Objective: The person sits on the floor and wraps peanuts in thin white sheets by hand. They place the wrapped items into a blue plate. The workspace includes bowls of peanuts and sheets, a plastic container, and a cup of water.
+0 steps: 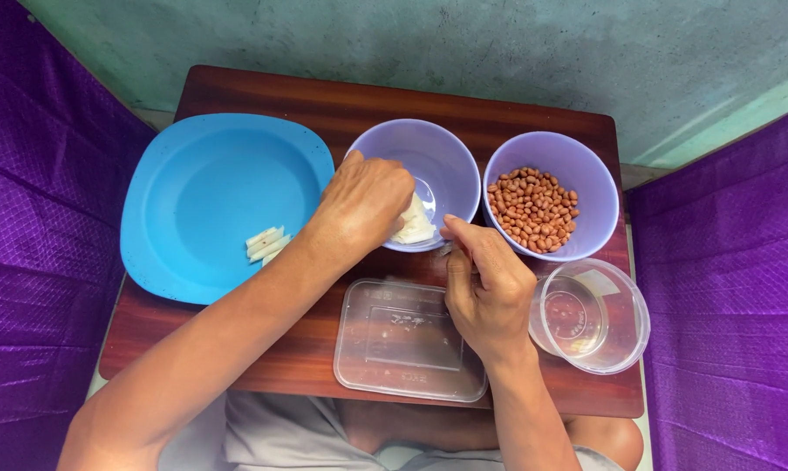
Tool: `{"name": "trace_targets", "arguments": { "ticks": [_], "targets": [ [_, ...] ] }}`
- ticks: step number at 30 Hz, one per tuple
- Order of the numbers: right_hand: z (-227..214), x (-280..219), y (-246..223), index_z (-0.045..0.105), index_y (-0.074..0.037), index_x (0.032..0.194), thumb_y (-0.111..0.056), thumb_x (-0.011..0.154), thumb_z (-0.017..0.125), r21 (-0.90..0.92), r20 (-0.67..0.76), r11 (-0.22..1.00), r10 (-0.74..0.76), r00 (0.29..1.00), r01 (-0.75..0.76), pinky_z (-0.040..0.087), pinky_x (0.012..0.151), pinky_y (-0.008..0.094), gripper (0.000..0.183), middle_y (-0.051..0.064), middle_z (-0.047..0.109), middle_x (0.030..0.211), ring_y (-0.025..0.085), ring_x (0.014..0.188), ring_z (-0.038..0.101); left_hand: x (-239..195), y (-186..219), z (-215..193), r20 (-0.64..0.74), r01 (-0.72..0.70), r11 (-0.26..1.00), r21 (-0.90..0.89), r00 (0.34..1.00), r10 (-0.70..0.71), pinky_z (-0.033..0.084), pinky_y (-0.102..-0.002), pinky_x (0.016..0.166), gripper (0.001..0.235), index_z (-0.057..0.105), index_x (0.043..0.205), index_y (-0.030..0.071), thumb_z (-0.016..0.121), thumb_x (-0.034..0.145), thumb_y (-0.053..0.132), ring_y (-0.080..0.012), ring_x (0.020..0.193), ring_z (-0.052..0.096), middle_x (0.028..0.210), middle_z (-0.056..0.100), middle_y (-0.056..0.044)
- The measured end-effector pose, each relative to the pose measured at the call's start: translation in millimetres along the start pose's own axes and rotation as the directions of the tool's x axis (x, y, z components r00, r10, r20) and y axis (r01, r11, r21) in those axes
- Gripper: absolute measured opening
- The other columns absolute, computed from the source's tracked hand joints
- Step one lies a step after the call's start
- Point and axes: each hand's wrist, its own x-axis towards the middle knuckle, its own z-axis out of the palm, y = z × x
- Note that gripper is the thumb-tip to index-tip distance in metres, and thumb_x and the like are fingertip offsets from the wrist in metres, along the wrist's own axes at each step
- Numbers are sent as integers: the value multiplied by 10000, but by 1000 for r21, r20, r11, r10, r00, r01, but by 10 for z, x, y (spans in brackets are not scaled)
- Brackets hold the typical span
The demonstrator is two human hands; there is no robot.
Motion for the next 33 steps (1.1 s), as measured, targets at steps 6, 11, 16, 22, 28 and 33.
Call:
{"name": "trace_targets", "arguments": {
  "ticks": [6,11,16,22,28,33],
  "targets": [
    [-15,7,0,733,-7,1188,129,928,613,-3,13,1000,-8,1000,8,603,640,382,317,138,761,912,315,819,757,-11,-10,-69,48,65,997,-28,997,-64,466,-399,777,114,759,746,139,870,744,161,-246,729,697,738,727,-46],
    [-20,-12,27,729,-5,1193,133,921,610,8,27,1000,-18,999,18,607,688,397,327,146,754,922,325,845,755,-28,11,-140,65,70,995,-66,996,-65,487,-420,828,74,777,773,125,842,795,155,-302,783,712,769,739,-92],
    [-25,-14,29,727,-9,1193,130,926,609,9,37,1000,-16,999,15,607,716,405,323,144,752,932,330,866,755,-20,7,-151,66,80,994,-79,995,-74,492,-428,844,75,785,781,124,823,822,173,-312,789,715,771,741,-99],
    [-26,-4,26,722,-2,1196,138,925,604,28,44,1000,-11,999,9,605,730,420,328,165,742,941,352,878,749,21,-60,-42,63,90,992,-91,994,-84,536,-435,815,65,775,800,94,784,847,138,-334,797,712,765,729,-118],
    [-21,-14,26,724,-5,1193,139,923,607,31,32,999,-17,999,16,603,739,415,328,159,738,945,344,880,748,-42,55,-370,44,87,984,-157,996,-81,551,-466,810,100,758,815,40,737,890,102,-389,812,714,788,727,-165],
    [-29,-22,75,713,20,1199,93,955,597,-2,-38,994,-105,994,105,602,732,391,279,180,728,1050,335,906,738,-306,95,-856,-45,-71,881,-468,997,56,586,-441,741,154,703,884,49,677,926,196,-325,814,748,799,751,-126]
  ]
}}
